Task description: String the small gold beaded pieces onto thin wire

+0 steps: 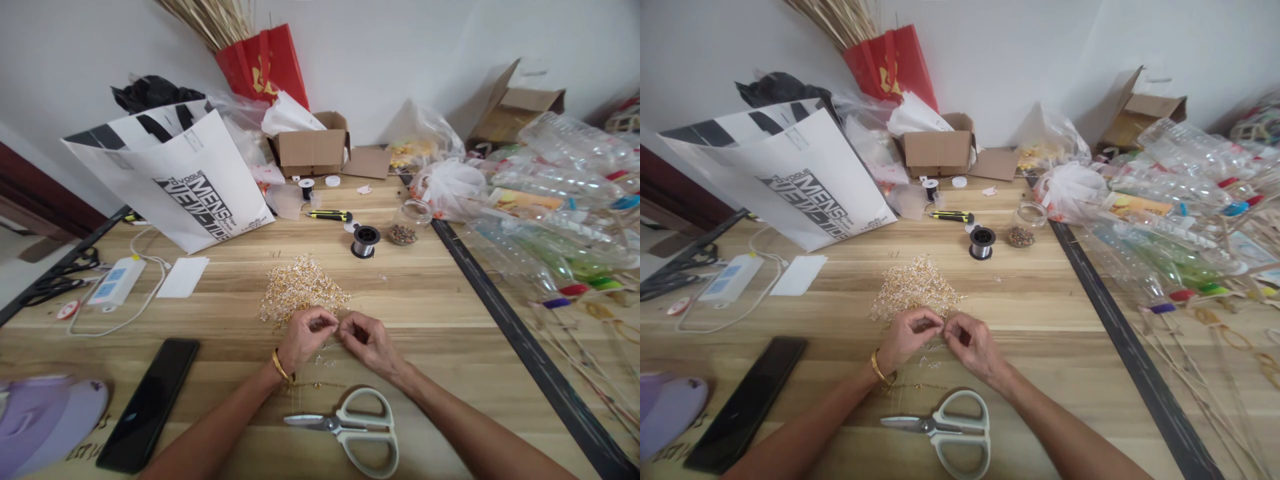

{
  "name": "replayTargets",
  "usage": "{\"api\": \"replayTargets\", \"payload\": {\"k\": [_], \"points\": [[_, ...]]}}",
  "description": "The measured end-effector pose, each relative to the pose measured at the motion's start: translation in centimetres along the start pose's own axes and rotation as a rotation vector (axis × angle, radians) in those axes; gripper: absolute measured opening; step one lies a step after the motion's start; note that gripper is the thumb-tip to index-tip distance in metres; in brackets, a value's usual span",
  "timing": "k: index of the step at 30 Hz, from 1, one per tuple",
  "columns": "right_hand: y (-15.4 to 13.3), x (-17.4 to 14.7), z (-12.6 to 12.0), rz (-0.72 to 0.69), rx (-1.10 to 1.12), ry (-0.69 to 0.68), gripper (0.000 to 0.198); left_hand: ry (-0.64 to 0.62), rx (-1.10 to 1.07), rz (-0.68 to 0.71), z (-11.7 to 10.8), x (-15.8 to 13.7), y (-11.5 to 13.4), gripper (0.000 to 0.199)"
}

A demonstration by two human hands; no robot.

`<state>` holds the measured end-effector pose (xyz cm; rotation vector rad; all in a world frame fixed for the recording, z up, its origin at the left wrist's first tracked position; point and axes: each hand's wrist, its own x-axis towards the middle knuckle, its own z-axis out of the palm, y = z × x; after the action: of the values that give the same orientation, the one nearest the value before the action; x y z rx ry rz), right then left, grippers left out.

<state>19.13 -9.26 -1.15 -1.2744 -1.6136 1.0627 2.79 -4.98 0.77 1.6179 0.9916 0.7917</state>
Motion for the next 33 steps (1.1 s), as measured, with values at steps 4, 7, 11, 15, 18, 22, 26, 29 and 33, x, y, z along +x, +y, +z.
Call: {"api": "replayTargets", "payload": {"k": [4,7,11,15,18,22,26,29,33], "points": [[0.09,0.01,0.03,-0.003,-0.001,0.010,0.012,0.003,-0.018,-0.006,0.05,0.00,-0.07,0.004],[0.13,0.00,0.06,-0.008,0.001,0.014,0.012,-0.005,-0.038,-0.022,0.04,-0.03,0.07,0.004],[0.09,-0.04,0.09,0.000,0.006,0.020,0.013,-0.006,-0.036,-0.028,-0.09,-0.03,0.35,0.005],[0.08,-0.08,0.09,-0.002,0.009,0.020,0.013,0.010,0.010,-0.030,-0.26,0.05,0.37,0.011],[0.13,-0.07,0.10,-0.001,0.015,0.022,0.015,0.015,0.007,-0.037,-0.30,0.08,0.16,0.011],[0.16,-0.03,0.15,-0.004,0.008,0.028,0.016,0.016,-0.042,-0.051,-0.19,0.09,-0.13,0.009],[0.30,0.00,0.18,-0.016,-0.002,0.035,0.015,0.008,-0.109,-0.071,-0.07,0.05,-0.26,0.010],[0.44,0.00,0.19,-0.025,-0.007,0.034,0.016,0.000,-0.126,-0.072,-0.04,0.01,-0.27,0.011],[0.39,0.01,0.16,-0.026,-0.016,0.037,0.016,-0.024,-0.118,-0.062,-0.06,-0.03,-0.19,0.012]]}}
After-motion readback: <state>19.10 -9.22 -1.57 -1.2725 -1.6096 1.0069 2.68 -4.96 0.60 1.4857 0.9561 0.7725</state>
